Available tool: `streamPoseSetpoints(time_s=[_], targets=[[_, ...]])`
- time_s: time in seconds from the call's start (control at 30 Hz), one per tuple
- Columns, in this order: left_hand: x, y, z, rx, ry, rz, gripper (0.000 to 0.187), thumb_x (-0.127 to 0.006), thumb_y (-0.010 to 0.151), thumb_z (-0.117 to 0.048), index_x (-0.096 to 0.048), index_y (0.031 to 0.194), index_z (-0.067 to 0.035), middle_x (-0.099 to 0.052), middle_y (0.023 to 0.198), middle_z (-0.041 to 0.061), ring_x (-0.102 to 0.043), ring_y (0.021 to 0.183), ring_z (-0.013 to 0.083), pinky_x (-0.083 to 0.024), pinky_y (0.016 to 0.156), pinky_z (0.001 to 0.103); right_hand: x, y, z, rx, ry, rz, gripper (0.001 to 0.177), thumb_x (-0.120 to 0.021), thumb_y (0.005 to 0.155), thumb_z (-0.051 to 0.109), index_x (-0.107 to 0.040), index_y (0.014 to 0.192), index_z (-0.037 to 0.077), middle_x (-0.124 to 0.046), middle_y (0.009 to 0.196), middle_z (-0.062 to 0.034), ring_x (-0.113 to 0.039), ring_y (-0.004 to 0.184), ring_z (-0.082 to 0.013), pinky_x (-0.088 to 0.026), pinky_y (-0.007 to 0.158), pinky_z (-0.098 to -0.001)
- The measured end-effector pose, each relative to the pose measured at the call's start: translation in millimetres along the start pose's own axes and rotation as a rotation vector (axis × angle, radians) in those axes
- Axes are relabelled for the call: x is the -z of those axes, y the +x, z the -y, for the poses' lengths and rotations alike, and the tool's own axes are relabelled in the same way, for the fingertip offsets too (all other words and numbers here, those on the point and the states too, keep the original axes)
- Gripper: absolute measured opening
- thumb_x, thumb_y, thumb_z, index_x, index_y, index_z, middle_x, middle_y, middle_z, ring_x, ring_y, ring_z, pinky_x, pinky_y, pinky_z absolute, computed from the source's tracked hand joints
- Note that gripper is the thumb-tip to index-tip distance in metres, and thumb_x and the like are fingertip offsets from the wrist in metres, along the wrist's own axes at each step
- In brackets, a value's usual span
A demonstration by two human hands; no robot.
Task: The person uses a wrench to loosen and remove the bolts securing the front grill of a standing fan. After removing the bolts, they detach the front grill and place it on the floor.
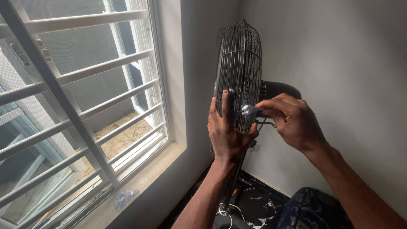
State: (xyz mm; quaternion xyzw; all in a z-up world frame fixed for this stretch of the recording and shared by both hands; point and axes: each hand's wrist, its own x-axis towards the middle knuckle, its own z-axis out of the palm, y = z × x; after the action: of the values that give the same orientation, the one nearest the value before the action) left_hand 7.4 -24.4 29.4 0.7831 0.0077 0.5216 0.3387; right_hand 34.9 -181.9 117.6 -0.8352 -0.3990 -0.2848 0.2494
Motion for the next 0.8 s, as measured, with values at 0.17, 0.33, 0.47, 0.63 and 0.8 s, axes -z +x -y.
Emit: streamPoseSetpoints(time_s=[0.17, 0.33, 0.47, 0.63, 0.8], targets=[[0, 1, -1, 0.004, -0.003, 0.006, 0.128, -0.092, 0.064, -0.031, -0.012, 0.162, -0.021, -0.034, 0.149, 0.036, -0.049, 0.13, 0.0521, -0.049, 0.098, 0.064, -1, -3, -10, -0.026, 0.077, -0.027, 0.017, -0.063, 0.097, 0.014, -0.071, 0.112, 0.012, -0.071, 0.094, -0.0014, -0.072, 0.083, -0.0133, -0.061, 0.071, -0.029], [0, 1, 1, -0.021, -0.001, -0.006, 0.127, -0.091, 0.065, -0.031, -0.011, 0.163, -0.021, -0.035, 0.147, 0.036, -0.049, 0.13, 0.0529, -0.049, 0.099, 0.064, -6, -7, -22, -0.177, 0.151, 0.011, 0.024, -0.059, 0.1, 0.023, -0.067, 0.119, 0.009, -0.07, 0.088, -0.0012, -0.066, 0.077, -0.014, -0.055, 0.068, -0.0318], [-2, 1, 1, -0.041, -0.015, -0.031, 0.125, -0.091, 0.067, -0.031, -0.012, 0.163, -0.021, -0.036, 0.147, 0.037, -0.05, 0.13, 0.053, -0.049, 0.1, 0.065, 0, -2, -20, -0.228, 0.07, 0.221, 0.03, -0.055, 0.101, 0.029, -0.068, 0.125, 0.015, -0.061, 0.074, -0.0002, -0.057, 0.064, -0.0165, -0.05, 0.065, -0.0355], [-4, 0, 3, -0.042, -0.019, -0.034, 0.126, -0.09, 0.066, -0.031, -0.012, 0.164, -0.021, -0.038, 0.147, 0.036, -0.05, 0.131, 0.0526, -0.05, 0.1, 0.064, 14, 12, -2, -0.023, -0.236, 0.18, 0.024, -0.059, 0.097, 0.031, -0.078, 0.106, 0.019, -0.058, 0.068, 0.0029, -0.052, 0.067, -0.015, -0.04, 0.081, -0.0377], [-4, 2, 1, -0.032, -0.011, -0.023, 0.125, -0.09, 0.065, -0.033, -0.013, 0.163, -0.02, -0.036, 0.146, 0.036, -0.05, 0.129, 0.0531, -0.05, 0.099, 0.065, 24, 19, 12, -0.201, -0.362, 0.293, 0.025, -0.059, 0.096, 0.035, -0.079, 0.102, 0.022, -0.063, 0.067, 0.0022, -0.054, 0.07, -0.0154, -0.04, 0.082, -0.0384]])
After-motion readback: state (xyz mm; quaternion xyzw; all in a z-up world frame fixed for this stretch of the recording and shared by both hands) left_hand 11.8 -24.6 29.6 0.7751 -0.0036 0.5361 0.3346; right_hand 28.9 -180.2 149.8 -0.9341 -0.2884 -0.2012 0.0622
